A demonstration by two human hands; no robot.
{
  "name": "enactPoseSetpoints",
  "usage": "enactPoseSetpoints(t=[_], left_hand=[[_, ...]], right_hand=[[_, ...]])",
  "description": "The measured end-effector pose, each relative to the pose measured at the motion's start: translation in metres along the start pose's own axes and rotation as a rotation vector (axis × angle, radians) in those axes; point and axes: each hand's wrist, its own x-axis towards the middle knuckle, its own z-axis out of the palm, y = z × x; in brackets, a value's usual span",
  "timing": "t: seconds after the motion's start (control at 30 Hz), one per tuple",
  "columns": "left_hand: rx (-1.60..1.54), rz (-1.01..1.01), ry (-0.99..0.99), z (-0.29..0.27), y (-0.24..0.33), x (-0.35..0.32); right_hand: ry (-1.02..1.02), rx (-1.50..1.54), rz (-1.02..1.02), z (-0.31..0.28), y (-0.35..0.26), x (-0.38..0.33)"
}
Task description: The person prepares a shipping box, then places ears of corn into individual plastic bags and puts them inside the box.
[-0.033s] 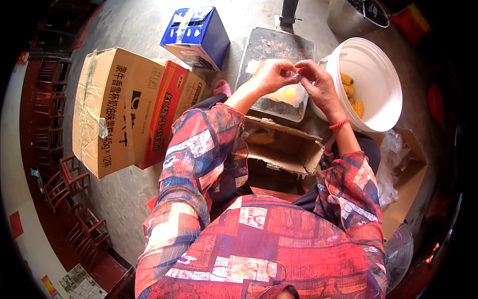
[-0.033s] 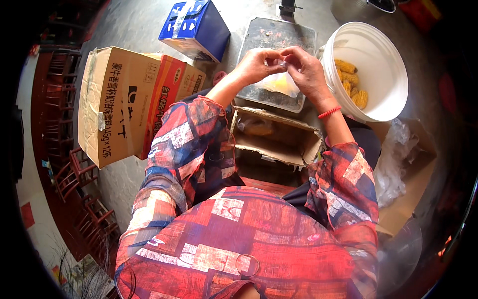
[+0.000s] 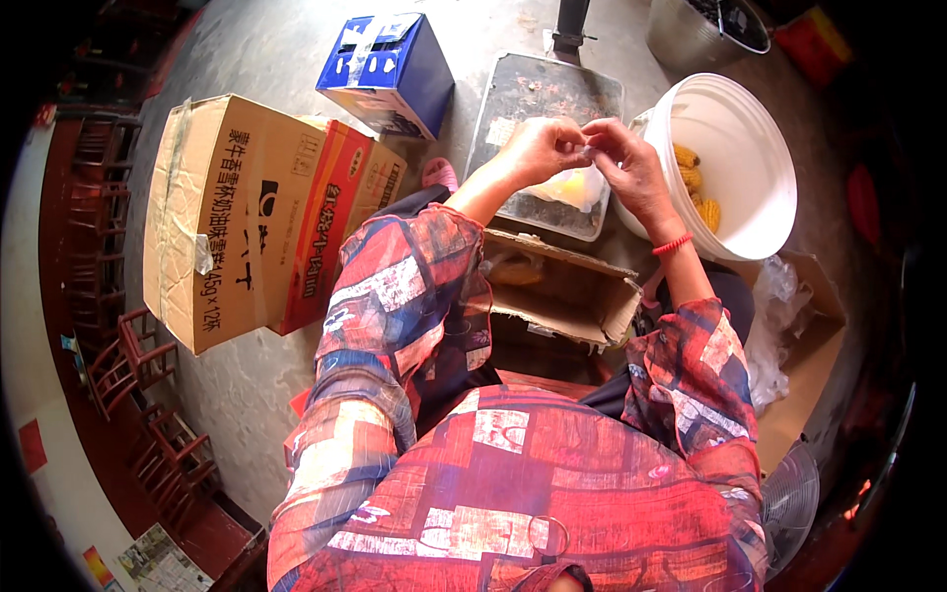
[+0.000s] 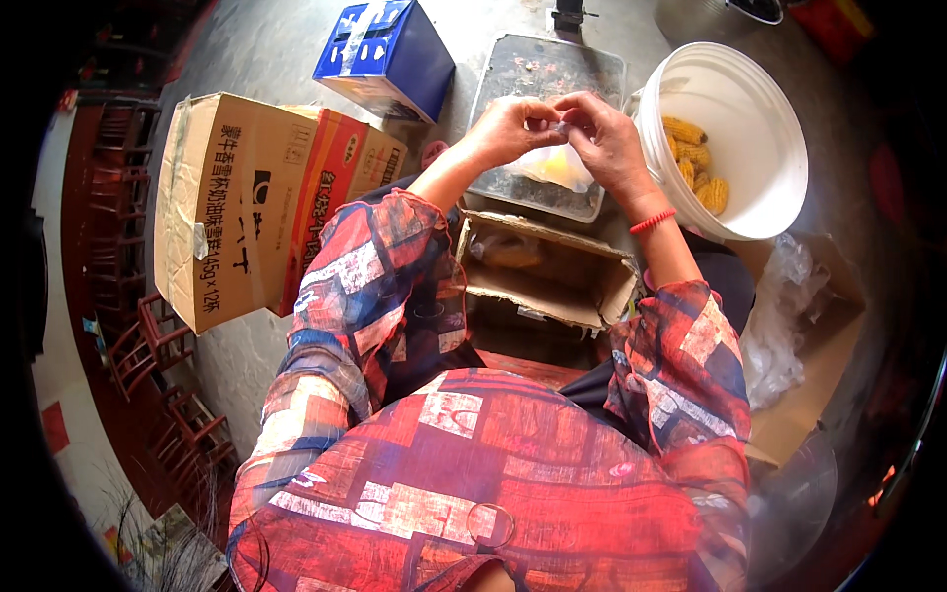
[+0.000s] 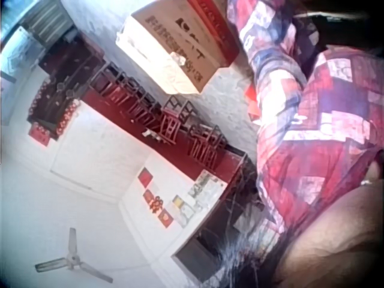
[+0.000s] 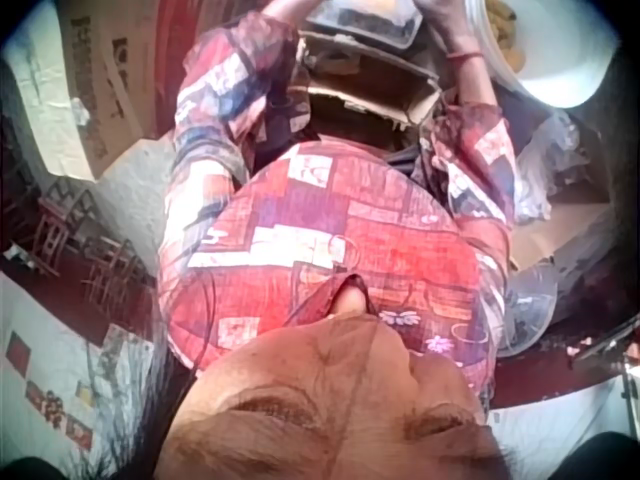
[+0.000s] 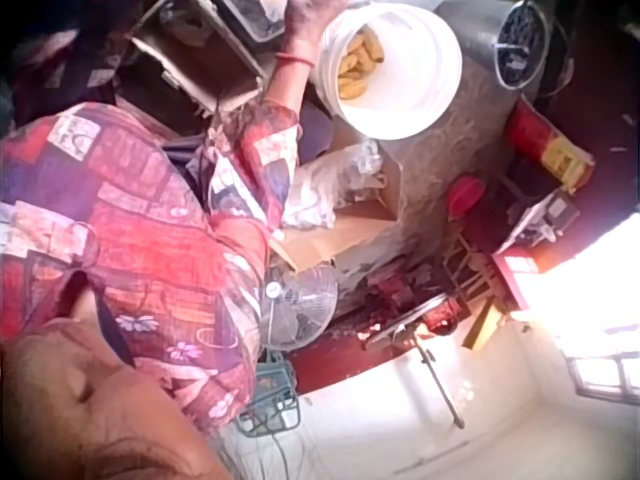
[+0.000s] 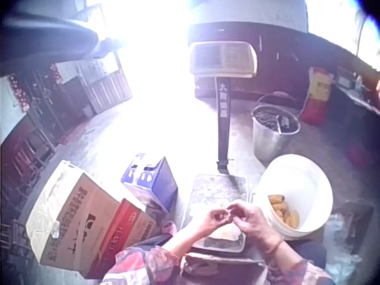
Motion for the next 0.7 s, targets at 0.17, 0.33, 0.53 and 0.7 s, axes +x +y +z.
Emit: enactPoseSetpoints(t=[0.17,0.33,0.53,0.7], left_hand=[[0.141,0.096,0.165,0.004,-0.012,0.000],[0.277,-0.006,-0.344,-0.001,-0.020,-0.003],[0.522,-0.036,-0.536,0.001,-0.026,-0.009],[0.518,0.019,-0.515,0.010,-0.022,-0.015]], right_hand=[[-0.013,-0.226,0.213,-0.005,0.016,-0.002],[-0.359,-0.516,0.365,-0.010,0.066,-0.035],[-0.436,-0.576,0.384,-0.019,0.059,-0.046],[-0.394,-0.580,0.339,-0.020,0.057,-0.042]])
